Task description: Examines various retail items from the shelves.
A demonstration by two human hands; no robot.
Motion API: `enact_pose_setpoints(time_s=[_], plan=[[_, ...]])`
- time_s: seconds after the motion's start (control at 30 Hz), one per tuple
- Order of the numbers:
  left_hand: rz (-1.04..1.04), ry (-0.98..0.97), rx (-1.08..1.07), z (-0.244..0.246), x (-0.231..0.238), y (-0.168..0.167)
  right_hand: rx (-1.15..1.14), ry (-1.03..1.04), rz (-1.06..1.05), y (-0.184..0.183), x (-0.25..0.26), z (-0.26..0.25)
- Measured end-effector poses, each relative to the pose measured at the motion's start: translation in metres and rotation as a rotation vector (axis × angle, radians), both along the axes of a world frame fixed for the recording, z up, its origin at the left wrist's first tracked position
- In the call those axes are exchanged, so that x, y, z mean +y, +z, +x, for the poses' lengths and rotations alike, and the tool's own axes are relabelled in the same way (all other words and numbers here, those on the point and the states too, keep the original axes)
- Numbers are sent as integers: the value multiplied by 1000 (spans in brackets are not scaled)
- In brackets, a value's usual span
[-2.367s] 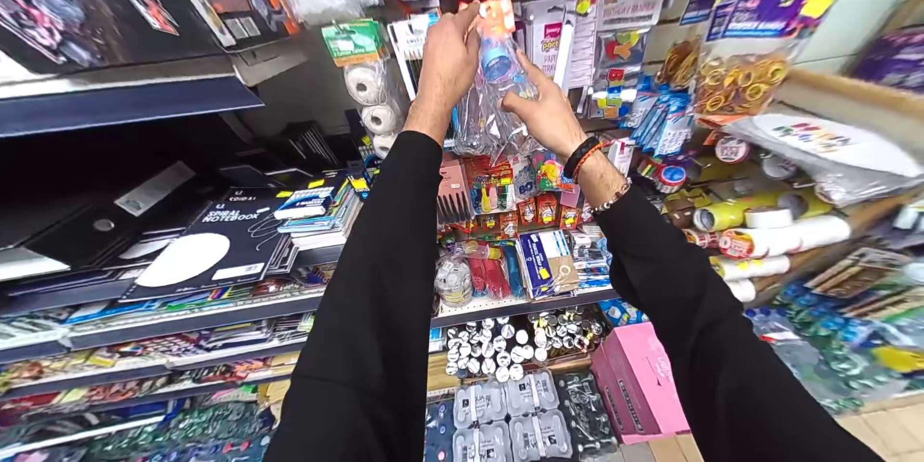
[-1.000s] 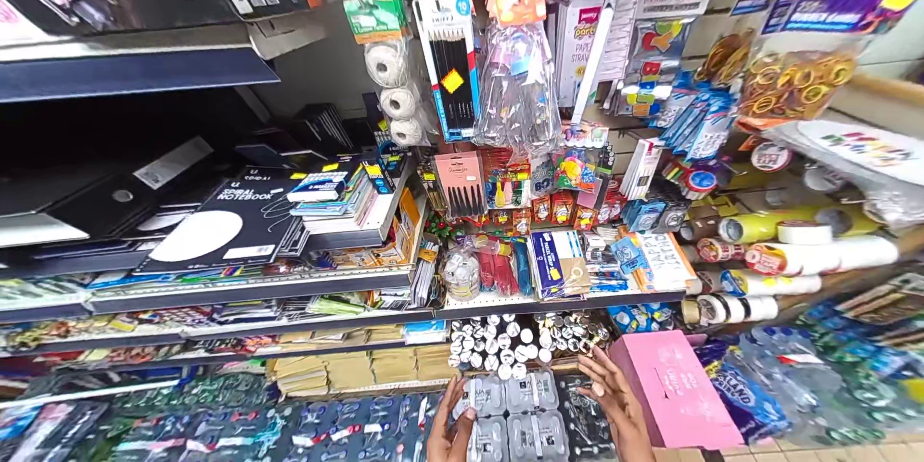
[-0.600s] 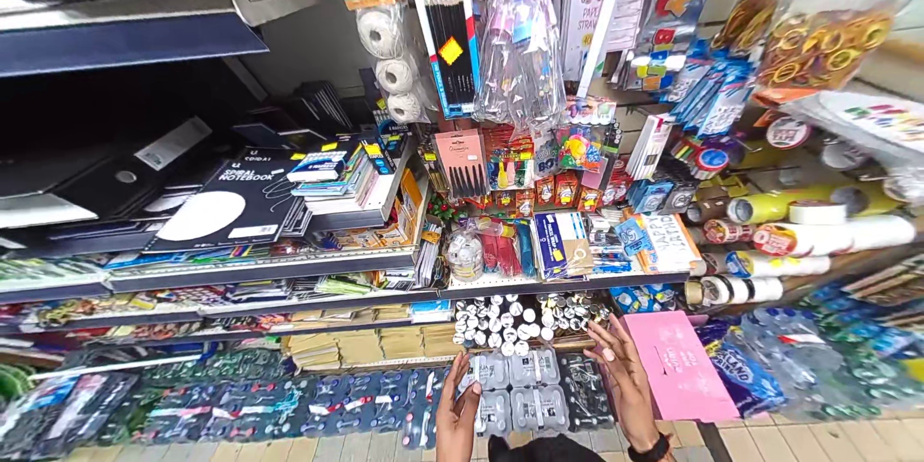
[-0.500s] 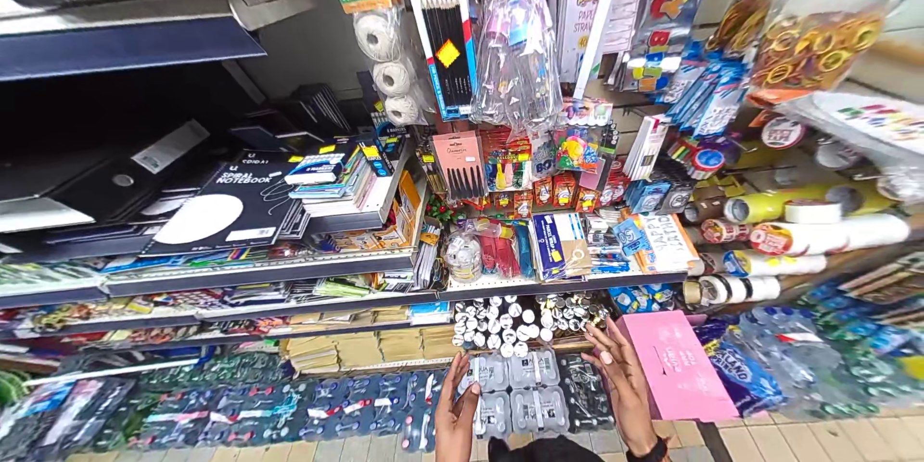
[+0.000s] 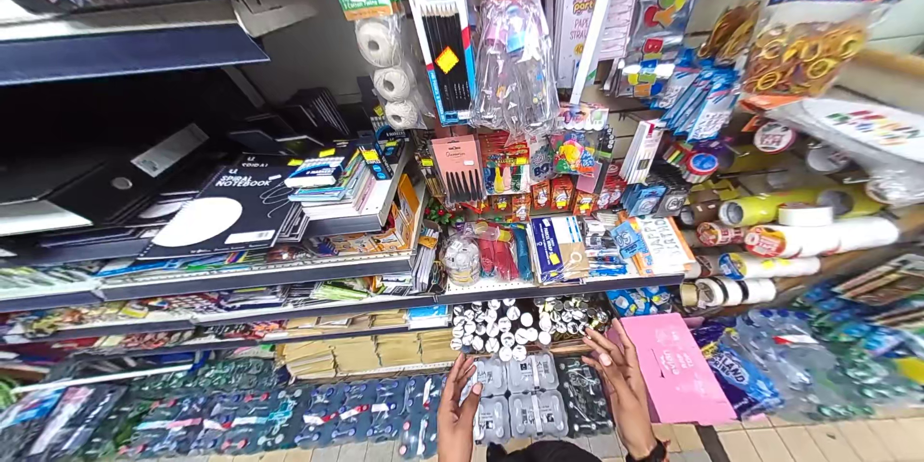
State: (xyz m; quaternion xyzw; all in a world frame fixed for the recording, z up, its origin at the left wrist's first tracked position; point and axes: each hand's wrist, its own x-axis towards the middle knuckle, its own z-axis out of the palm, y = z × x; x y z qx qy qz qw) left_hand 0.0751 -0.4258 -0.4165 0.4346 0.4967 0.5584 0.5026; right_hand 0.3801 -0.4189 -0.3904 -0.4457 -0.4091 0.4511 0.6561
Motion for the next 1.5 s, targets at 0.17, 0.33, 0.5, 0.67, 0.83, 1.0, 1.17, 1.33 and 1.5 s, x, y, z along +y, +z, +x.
enact_pose_setpoints(time_s=[0.17, 0.33, 0.5, 0.67, 0.83, 1.0, 1.17, 1.33, 1.5], plan=[[-10, 0, -11, 1, 1, 0, 4, 1, -5, 3, -1, -3], [-7, -4, -22, 0, 3, 1, 43, 23, -13, 1, 0, -2], [-6, -6, -18, -1, 3, 1, 36, 29, -22, 2, -1, -3], [10, -50, -52, 2, 20, 6, 32, 30, -21, 1, -2, -4], [262, -196, -1, 23, 131, 102, 32, 14, 20, 9, -5, -5], [585, -150, 202, 81, 271, 271, -28, -75, 50, 11, -29, 8], [386, -79, 323, 117, 315, 362, -36, -196, 10, -1, -63, 30], [426, 247, 320, 156, 388, 405, -13, -291, -3, -8, -82, 44], [444, 390, 536, 176, 397, 430, 8, -296, -7, -5, -82, 44]])
